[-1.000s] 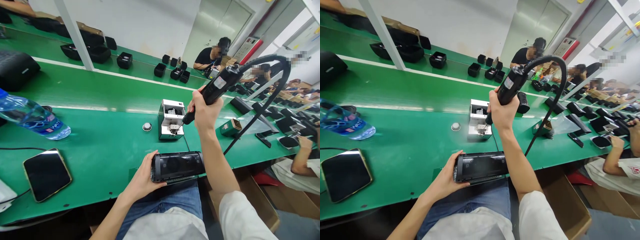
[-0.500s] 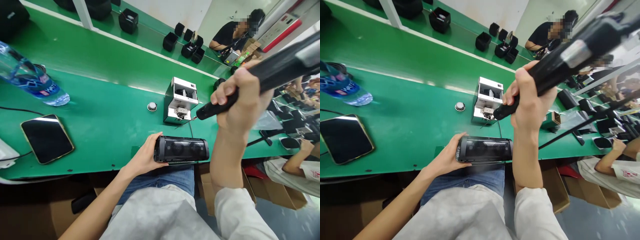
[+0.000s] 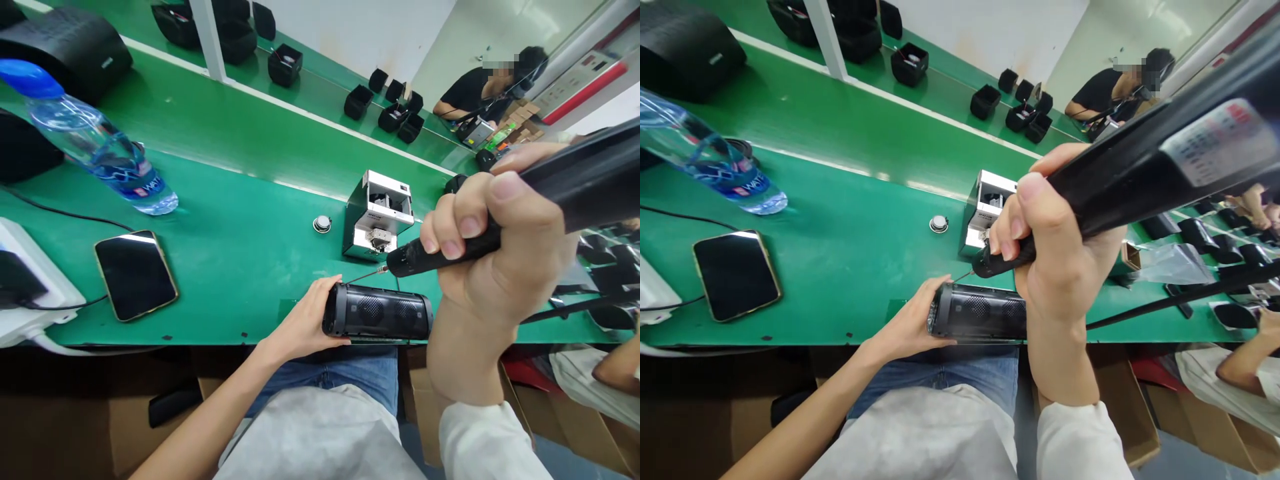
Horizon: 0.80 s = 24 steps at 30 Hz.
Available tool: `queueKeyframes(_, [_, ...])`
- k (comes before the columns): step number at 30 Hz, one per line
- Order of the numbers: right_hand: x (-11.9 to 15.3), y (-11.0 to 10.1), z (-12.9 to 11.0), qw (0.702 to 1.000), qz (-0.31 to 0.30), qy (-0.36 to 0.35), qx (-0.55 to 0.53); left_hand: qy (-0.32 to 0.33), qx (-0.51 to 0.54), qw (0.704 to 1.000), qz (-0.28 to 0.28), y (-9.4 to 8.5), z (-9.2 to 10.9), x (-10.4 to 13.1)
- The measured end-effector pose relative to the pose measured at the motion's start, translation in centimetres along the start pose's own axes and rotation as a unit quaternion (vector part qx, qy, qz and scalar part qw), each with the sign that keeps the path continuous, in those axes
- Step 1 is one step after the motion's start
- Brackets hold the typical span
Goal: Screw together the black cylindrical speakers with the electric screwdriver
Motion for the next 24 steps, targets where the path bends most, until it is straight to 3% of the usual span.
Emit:
queueKeyframes(3, [0.6,0.8,0.9,0.999,-0.029,-0.01,-0.01,0.002,0.003,1.0,0.006,-0.1,0.1,0.1])
queueKeyframes(8, [3.0,2.1,4.3,0.991,-0.127,0.044,0.02,0.02,0.03,0.999,0.017,0.5,-0.1,0.3])
queueKeyframes(15, [4.5,1.1,6.5,0.991,-0.127,0.04,0.002,0.017,0.001,0.999,0.049,1.0,-2.8,-0.9])
queueKeyframes(24, [3.8,1.2,7.7,0.985,-0.159,0.063,-0.037,-0.025,0.008,1.0,0.017,1.3,-4.4,-0.8])
Point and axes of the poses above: each hand's wrist, its own x-axis away from the middle knuckle, its own y-axis out of the palm, z = x × y, the point moved 6 cm from there along -x, towards the middle knuckle, and after that the axes turned 13 degrees about x, right-handed, at the moved point
